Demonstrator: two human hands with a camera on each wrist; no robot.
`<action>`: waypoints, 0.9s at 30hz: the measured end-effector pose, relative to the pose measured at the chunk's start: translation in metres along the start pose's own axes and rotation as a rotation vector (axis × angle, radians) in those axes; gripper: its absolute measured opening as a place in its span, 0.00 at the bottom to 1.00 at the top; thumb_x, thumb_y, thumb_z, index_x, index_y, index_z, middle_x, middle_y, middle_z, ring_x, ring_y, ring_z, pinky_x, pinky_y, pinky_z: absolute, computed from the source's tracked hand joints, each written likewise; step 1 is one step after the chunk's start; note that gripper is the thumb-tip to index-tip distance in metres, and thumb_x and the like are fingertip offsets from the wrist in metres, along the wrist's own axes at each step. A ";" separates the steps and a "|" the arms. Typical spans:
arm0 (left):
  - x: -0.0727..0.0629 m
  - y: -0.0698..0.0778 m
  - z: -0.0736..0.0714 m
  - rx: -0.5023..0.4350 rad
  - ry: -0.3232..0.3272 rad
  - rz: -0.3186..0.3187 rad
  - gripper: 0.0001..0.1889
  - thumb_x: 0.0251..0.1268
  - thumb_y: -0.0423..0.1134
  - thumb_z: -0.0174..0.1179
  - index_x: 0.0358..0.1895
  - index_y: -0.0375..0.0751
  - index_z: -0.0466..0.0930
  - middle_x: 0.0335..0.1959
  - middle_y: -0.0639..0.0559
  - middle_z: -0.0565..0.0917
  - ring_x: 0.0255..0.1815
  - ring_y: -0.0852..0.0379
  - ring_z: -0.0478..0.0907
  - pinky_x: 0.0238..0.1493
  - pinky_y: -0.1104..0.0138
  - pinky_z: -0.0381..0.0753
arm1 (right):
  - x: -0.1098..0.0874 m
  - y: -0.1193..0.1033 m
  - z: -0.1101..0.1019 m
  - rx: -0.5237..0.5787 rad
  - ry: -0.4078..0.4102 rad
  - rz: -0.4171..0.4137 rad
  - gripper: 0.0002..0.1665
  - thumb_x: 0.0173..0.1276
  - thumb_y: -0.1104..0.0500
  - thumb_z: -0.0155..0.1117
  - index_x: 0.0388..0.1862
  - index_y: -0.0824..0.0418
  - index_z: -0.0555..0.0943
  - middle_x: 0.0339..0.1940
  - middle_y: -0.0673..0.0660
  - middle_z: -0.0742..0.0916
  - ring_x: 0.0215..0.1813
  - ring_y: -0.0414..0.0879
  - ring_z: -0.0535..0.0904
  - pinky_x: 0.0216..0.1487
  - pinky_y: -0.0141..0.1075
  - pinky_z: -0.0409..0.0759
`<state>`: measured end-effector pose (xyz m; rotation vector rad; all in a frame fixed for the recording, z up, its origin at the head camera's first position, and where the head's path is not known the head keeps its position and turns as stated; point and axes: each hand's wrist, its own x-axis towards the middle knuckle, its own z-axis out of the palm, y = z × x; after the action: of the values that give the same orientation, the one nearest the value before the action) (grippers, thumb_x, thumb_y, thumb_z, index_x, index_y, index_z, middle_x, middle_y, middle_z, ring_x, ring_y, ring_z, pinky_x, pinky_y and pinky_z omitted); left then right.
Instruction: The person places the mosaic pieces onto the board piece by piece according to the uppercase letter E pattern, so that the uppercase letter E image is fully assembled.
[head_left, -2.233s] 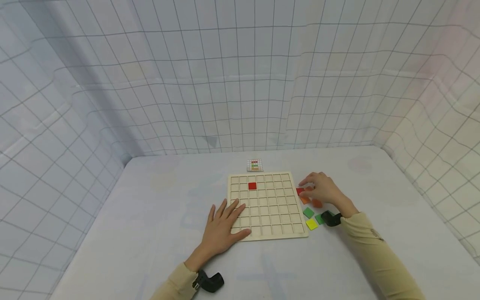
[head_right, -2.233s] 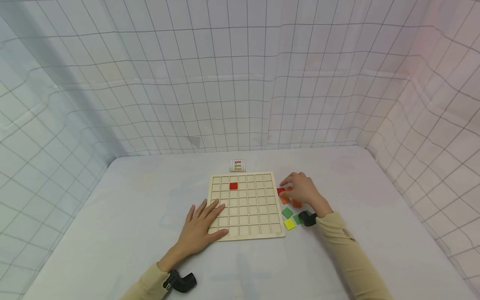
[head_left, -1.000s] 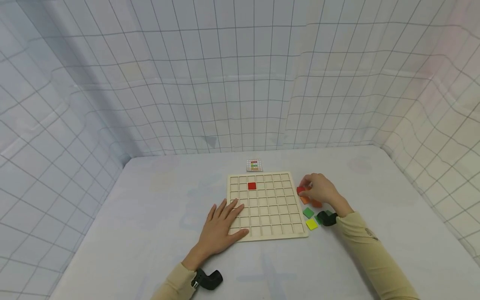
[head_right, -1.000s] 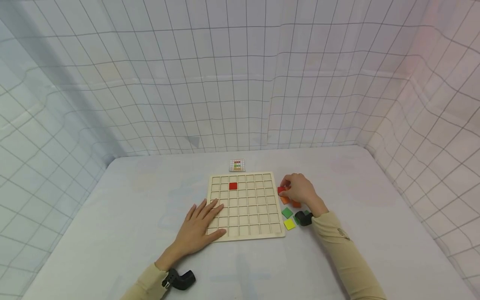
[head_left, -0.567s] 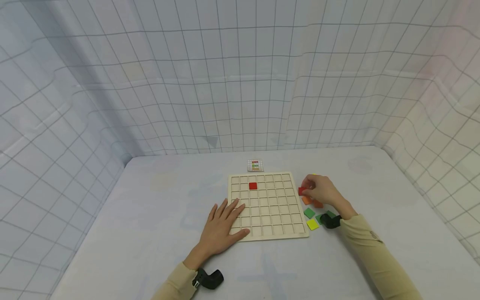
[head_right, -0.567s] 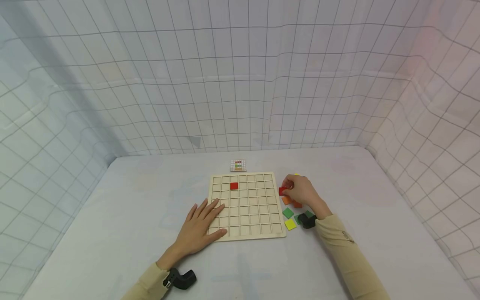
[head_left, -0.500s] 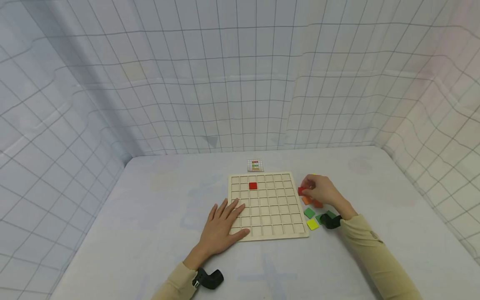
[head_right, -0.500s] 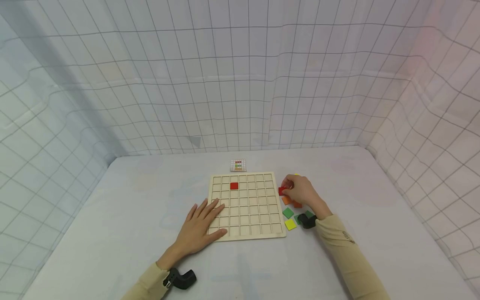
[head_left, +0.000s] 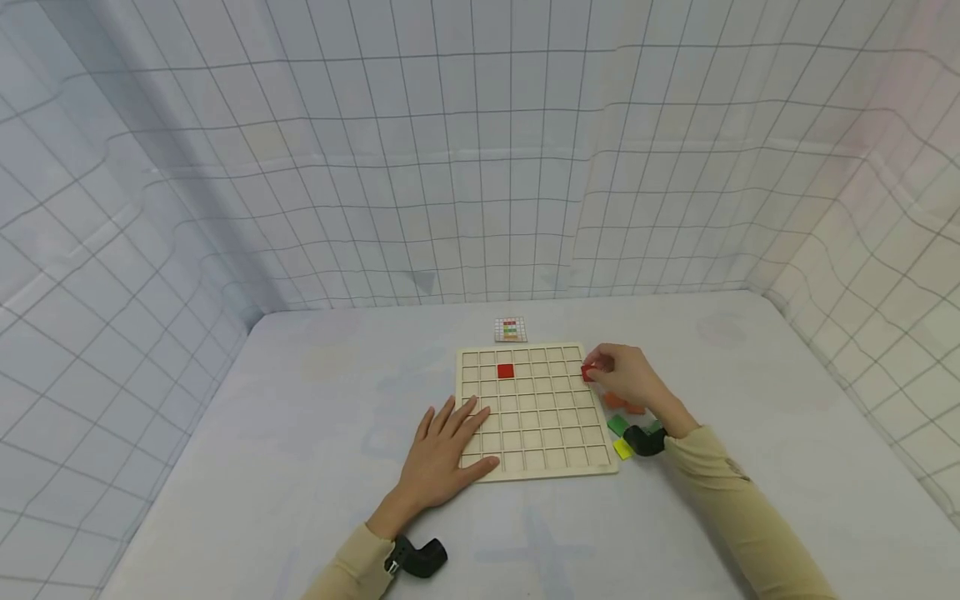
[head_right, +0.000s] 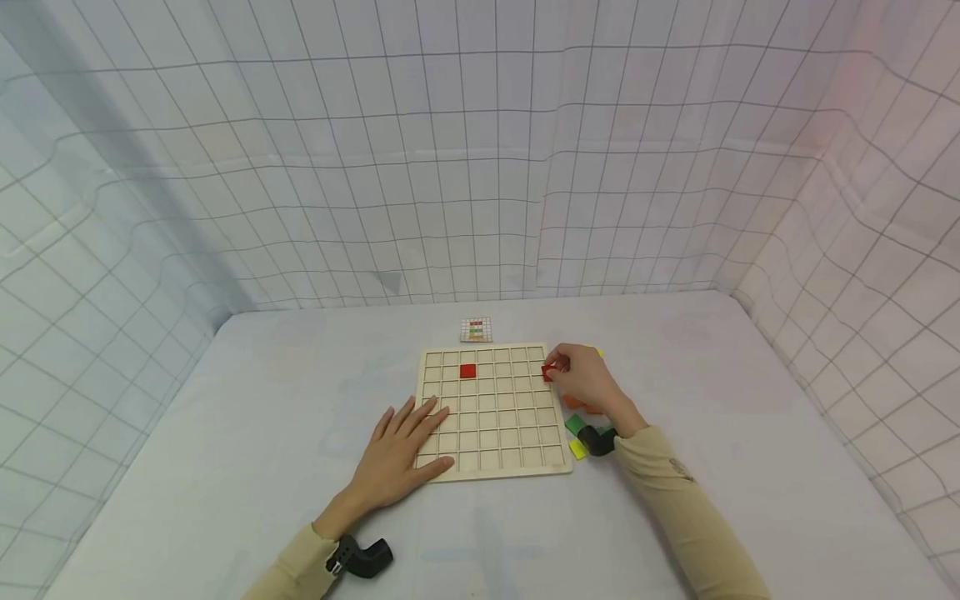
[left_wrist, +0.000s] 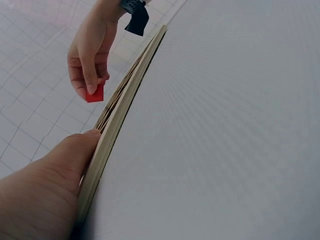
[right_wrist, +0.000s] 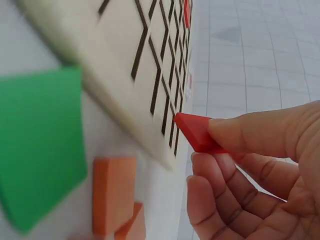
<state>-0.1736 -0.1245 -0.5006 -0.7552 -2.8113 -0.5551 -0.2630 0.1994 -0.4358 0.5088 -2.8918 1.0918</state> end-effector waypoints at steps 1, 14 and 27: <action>0.000 0.000 0.000 -0.002 0.001 0.001 0.39 0.63 0.68 0.48 0.74 0.54 0.58 0.74 0.52 0.57 0.74 0.45 0.45 0.70 0.49 0.38 | 0.002 -0.002 0.002 0.019 0.002 0.002 0.05 0.62 0.65 0.65 0.38 0.63 0.82 0.30 0.51 0.82 0.34 0.45 0.76 0.37 0.38 0.75; 0.000 0.002 -0.001 0.003 -0.006 -0.002 0.39 0.63 0.68 0.47 0.74 0.54 0.58 0.74 0.53 0.56 0.74 0.46 0.45 0.70 0.49 0.38 | 0.028 -0.025 0.028 0.118 -0.024 -0.076 0.05 0.59 0.64 0.70 0.32 0.62 0.81 0.26 0.50 0.82 0.29 0.43 0.75 0.33 0.35 0.74; 0.000 0.001 -0.001 0.017 -0.011 -0.010 0.39 0.63 0.70 0.46 0.74 0.55 0.58 0.74 0.54 0.56 0.74 0.46 0.46 0.70 0.49 0.39 | 0.045 -0.034 0.049 0.162 -0.063 -0.081 0.03 0.60 0.63 0.69 0.31 0.61 0.82 0.27 0.49 0.82 0.30 0.42 0.77 0.35 0.35 0.75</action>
<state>-0.1729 -0.1246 -0.4995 -0.7442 -2.8273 -0.5293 -0.2902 0.1311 -0.4456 0.6713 -2.8205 1.3285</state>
